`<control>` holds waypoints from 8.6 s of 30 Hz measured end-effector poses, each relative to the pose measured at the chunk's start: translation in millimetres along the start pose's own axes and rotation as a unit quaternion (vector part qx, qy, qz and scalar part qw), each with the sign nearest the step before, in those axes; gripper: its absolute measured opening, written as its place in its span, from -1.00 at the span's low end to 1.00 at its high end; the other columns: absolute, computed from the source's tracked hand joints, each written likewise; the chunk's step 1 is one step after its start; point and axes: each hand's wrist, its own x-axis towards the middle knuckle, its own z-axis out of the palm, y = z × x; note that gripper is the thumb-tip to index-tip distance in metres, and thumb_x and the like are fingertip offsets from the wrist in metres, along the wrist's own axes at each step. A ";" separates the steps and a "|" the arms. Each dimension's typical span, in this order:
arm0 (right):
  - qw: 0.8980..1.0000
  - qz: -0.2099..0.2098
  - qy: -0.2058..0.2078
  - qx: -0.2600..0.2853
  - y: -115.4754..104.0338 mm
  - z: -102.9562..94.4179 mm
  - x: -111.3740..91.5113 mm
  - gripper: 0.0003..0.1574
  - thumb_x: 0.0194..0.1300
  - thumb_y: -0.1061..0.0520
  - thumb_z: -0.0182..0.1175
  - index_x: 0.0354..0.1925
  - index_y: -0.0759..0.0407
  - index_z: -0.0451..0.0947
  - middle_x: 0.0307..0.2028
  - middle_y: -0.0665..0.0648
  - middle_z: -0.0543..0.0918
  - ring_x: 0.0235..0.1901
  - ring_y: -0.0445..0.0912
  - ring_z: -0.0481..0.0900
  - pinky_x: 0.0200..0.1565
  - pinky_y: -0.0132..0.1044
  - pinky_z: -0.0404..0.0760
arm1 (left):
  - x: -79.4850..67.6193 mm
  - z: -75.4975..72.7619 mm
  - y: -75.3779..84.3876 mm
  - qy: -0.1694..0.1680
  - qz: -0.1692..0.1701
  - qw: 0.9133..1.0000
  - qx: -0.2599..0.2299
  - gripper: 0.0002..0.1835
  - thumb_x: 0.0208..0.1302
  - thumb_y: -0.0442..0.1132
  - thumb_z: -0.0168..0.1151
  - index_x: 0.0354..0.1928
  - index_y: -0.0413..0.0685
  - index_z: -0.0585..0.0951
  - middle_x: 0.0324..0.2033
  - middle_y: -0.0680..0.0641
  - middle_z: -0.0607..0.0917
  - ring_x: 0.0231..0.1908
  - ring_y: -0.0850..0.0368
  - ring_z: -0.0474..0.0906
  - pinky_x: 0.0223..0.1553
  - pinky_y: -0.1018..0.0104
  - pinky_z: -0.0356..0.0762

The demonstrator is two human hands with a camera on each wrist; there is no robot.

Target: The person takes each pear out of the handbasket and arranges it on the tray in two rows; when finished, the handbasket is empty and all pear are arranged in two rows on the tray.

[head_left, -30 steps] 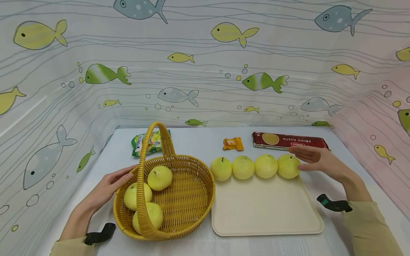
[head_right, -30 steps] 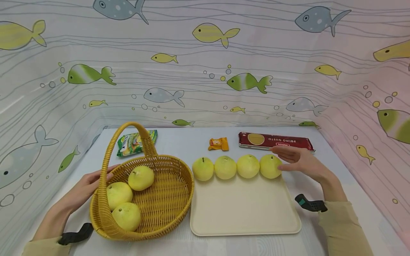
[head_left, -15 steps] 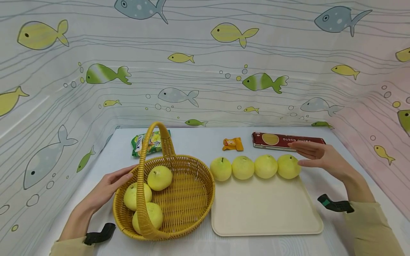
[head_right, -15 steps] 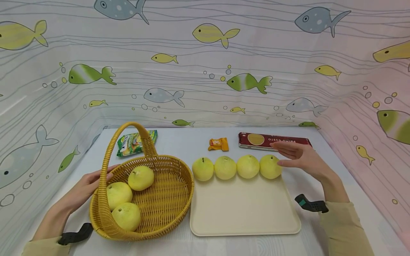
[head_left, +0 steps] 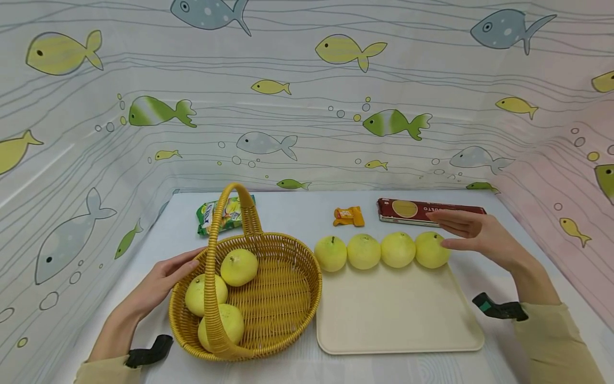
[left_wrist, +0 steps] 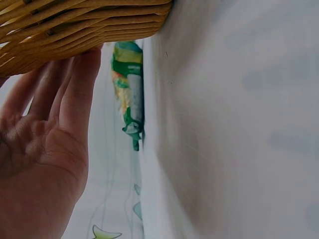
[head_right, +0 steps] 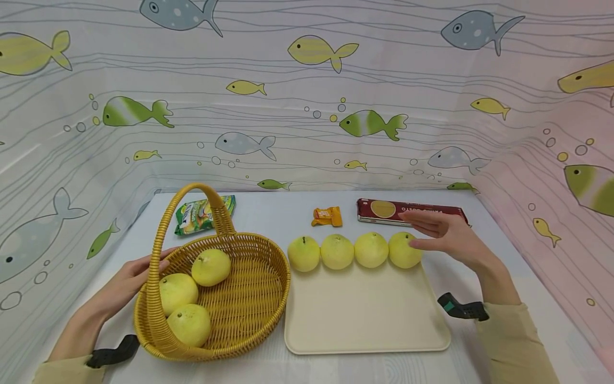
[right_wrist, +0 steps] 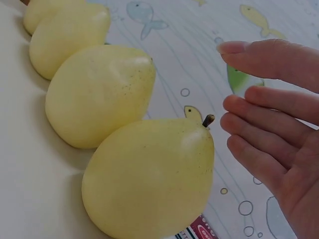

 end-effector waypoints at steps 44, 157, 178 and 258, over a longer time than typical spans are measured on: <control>0.994 -0.101 -0.037 0.035 -65.6 75.9 18.5 -0.22 0.19 0.22 0.45 0.36 0.03 0.47 0.31 0.10 0.53 0.28 -0.30 0.48 0.22 -0.49 0.44 | -0.5 0.1 4.3 0.000 -0.008 1.000 0.010 -0.46 0.59 0.02 -0.07 0.49 0.01 0.34 0.37 -0.03 0.46 0.17 0.72 0.27 0.08 0.75 0.27; 0.909 -0.235 -0.326 -0.111 -167.3 315.5 69.1 -0.14 0.24 -0.17 0.40 0.42 -0.05 0.38 0.21 -0.10 0.49 0.14 -0.39 0.39 0.12 -0.61 0.37 | 0.2 0.2 2.4 -0.006 0.017 1.000 -0.005 -0.49 0.61 -0.06 -0.09 0.49 -0.01 0.33 0.29 0.25 0.49 0.20 0.68 0.30 0.09 0.71 0.32; 0.911 -0.234 -0.321 -0.106 -167.2 317.1 68.2 -0.19 0.23 -0.15 0.42 0.37 0.00 0.43 0.21 -0.07 0.49 0.17 -0.37 0.40 0.15 -0.61 0.36 | -0.5 0.1 3.0 -0.006 0.019 1.000 -0.003 -0.48 0.61 -0.06 -0.09 0.49 -0.06 0.32 0.28 0.27 0.49 0.20 0.69 0.30 0.09 0.72 0.31; 0.924 -0.269 -0.260 -0.074 -168.7 312.4 66.0 -0.23 0.06 -0.09 0.55 0.21 0.06 0.58 0.09 -0.13 0.67 0.02 -0.48 0.49 0.03 -0.68 0.43 | 0.0 -0.1 0.9 -0.003 0.018 1.000 0.000 -0.48 0.61 -0.05 -0.09 0.48 -0.08 0.33 0.28 0.24 0.49 0.18 0.68 0.32 0.10 0.71 0.31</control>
